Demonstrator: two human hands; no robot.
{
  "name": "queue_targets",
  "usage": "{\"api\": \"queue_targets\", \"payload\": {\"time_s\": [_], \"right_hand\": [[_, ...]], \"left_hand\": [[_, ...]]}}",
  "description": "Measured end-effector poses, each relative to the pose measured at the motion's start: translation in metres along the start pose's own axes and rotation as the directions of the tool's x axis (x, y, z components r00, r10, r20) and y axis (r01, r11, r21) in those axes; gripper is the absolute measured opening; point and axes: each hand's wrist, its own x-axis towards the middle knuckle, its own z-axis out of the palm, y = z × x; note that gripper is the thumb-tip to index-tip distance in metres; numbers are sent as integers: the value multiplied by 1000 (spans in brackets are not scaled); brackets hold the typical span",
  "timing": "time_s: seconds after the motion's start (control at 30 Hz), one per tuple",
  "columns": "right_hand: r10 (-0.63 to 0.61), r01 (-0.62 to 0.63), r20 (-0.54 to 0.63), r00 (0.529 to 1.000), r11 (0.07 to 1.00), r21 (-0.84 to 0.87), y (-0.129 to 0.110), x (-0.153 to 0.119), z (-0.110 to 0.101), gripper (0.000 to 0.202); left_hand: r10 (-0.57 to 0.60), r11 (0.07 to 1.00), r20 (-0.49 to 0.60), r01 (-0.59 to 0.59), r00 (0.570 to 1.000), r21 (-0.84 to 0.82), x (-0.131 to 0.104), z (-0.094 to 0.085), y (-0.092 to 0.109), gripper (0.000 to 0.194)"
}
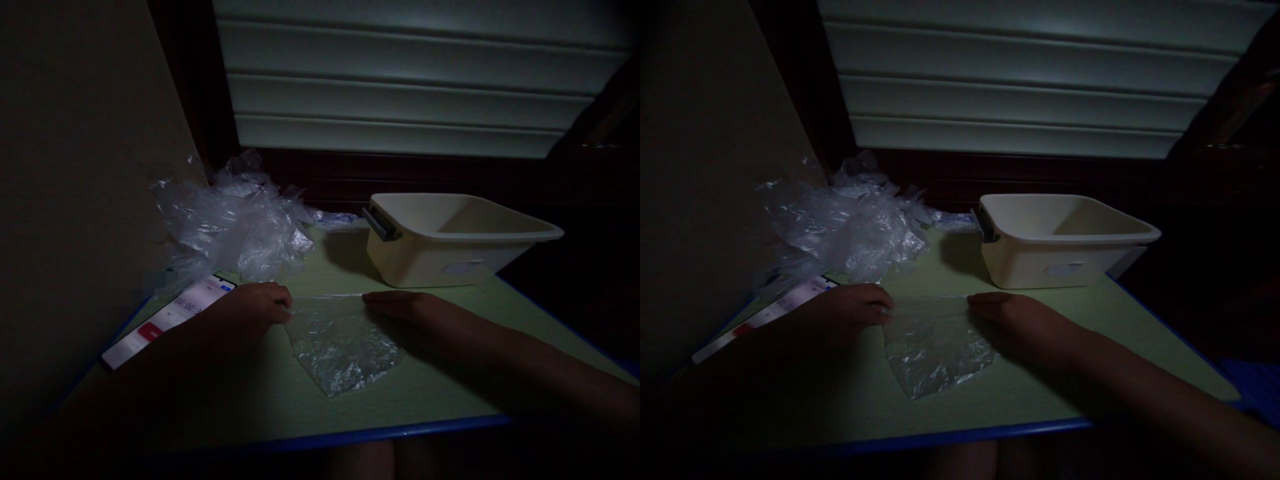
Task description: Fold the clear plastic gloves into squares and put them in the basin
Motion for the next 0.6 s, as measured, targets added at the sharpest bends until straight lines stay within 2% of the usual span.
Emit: {"api": "queue_targets", "payload": {"time_s": [0.17, 0.3, 0.4, 0.47, 0.5, 0.53, 0.6], "right_hand": [[28, -22, -71, 997, 996, 81, -1, 8, 1, 32], [52, -54, -170, 984, 999, -8, 0, 27, 4, 22], [44, -62, -229, 972, 996, -70, -14, 36, 8, 21], [-24, -1, -252, 967, 995, -98, -39, 38, 11, 26], [-119, 85, -248, 961, 986, -144, -55, 38, 13, 28], [-233, 198, -228, 945, 966, -169, -73, 38, 15, 29], [-396, 363, -252, 883, 916, -169, -107, 36, 20, 31]], "left_hand": [[-41, 999, -8, 41, 999, 15, 0, -4, 5, 31], [-29, 1000, -22, 29, 999, -1, 0, -7, 6, 32], [-12, 1000, -36, 12, 999, -20, 1, -6, 6, 32], [-14, 1000, -38, 12, 999, -28, 2, -5, 8, 30], [-34, 999, -24, 33, 999, -28, 3, -5, 10, 30], [-55, 998, -9, 55, 998, -28, 4, -5, 12, 27], [-85, 996, 35, 86, 996, -37, 5, -6, 14, 15]]}}
